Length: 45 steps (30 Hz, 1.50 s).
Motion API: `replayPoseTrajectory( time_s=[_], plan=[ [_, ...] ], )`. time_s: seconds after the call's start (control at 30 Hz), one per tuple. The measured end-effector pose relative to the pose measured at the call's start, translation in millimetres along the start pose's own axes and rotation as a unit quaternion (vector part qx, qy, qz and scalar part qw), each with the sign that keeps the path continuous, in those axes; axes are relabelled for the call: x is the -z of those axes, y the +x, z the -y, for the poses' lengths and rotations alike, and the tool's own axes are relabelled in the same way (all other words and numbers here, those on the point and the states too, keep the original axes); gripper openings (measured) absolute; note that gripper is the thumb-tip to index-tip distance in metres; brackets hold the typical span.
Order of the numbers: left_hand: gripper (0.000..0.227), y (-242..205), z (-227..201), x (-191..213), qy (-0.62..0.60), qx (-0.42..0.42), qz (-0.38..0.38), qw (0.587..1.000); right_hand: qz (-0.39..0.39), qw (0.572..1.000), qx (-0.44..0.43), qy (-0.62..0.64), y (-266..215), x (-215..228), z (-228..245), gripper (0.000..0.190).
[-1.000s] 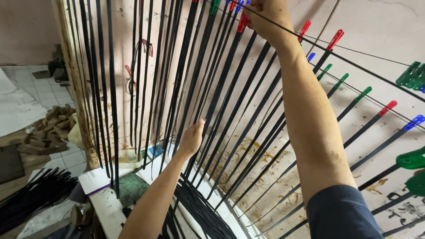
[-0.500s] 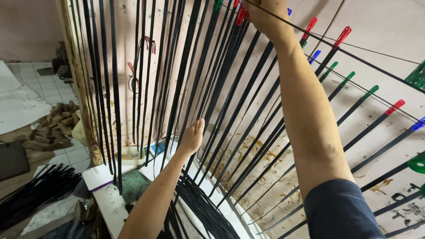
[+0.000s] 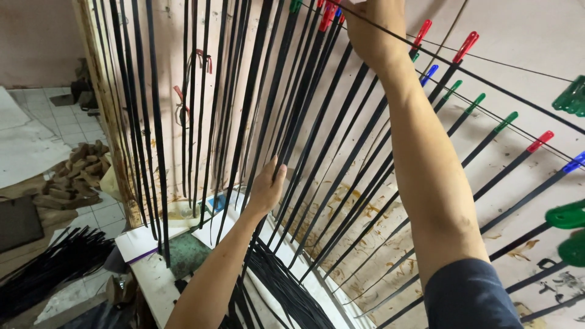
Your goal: The person removes black leather straps from a hanging line, applies a finishing substance to the ends using a specialized container on a blue jug, and then hangs the straps back up on the line using clothespins.
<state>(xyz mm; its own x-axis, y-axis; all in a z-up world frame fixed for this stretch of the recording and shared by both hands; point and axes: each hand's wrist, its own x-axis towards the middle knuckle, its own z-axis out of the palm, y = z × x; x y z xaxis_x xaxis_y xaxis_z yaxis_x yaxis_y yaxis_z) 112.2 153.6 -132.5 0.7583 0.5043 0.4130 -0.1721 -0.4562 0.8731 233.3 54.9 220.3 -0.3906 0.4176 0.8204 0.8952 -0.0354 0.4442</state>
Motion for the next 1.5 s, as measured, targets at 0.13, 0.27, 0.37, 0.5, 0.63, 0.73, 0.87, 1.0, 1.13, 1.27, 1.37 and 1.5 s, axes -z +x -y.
replayPoseTrajectory(
  time_s=[0.13,0.27,0.37,0.5,0.63,0.73,0.87,1.0,1.13,1.27,1.37,1.5],
  plan=[
    [0.081,-14,-23,5,0.025,0.002,0.004,1.0,0.006,0.999,-0.041,0.011,-15,28,40,0.013],
    [0.08,-30,-38,6,0.008,-0.026,0.007,1.0,0.037,0.998,-0.048,0.004,-44,52,85,0.02],
    [0.066,-48,-52,3,-0.089,-0.063,-0.005,0.994,0.048,0.997,-0.059,0.03,-63,70,123,0.016],
    [0.046,-82,-65,-8,-0.053,-0.154,-0.043,0.986,0.025,0.995,-0.099,0.025,-96,92,167,0.023],
    [0.045,-116,-81,-19,-0.103,-0.208,-0.036,0.972,0.02,0.994,-0.108,0.003,-138,111,201,0.03],
    [0.043,-149,-93,-25,-0.142,-0.227,-0.008,0.964,0.007,0.993,-0.116,-0.003,-151,133,236,0.03],
    [0.043,-178,-106,-25,-0.142,-0.228,0.015,0.963,-0.009,0.994,-0.105,-0.025,-171,153,266,0.023],
    [0.04,-202,-112,-25,-0.131,-0.228,0.049,0.964,-0.019,0.992,-0.12,-0.037,-197,170,293,0.018],
    [0.033,-221,-108,-30,-0.119,-0.264,0.047,0.956,-0.031,0.99,-0.128,-0.055,-221,181,322,0.006],
    [0.025,-240,-100,-28,-0.121,-0.245,0.082,0.959,-0.04,0.986,-0.152,-0.055,-241,188,350,0.002],
    [0.019,-254,-102,-20,-0.127,-0.221,0.106,0.961,-0.035,0.981,-0.179,-0.071,-258,193,367,0.008],
    [0.02,-271,-101,-12,-0.143,-0.19,0.136,0.962,-0.03,0.972,-0.221,-0.071,-284,204,393,0.011]
  ],
)
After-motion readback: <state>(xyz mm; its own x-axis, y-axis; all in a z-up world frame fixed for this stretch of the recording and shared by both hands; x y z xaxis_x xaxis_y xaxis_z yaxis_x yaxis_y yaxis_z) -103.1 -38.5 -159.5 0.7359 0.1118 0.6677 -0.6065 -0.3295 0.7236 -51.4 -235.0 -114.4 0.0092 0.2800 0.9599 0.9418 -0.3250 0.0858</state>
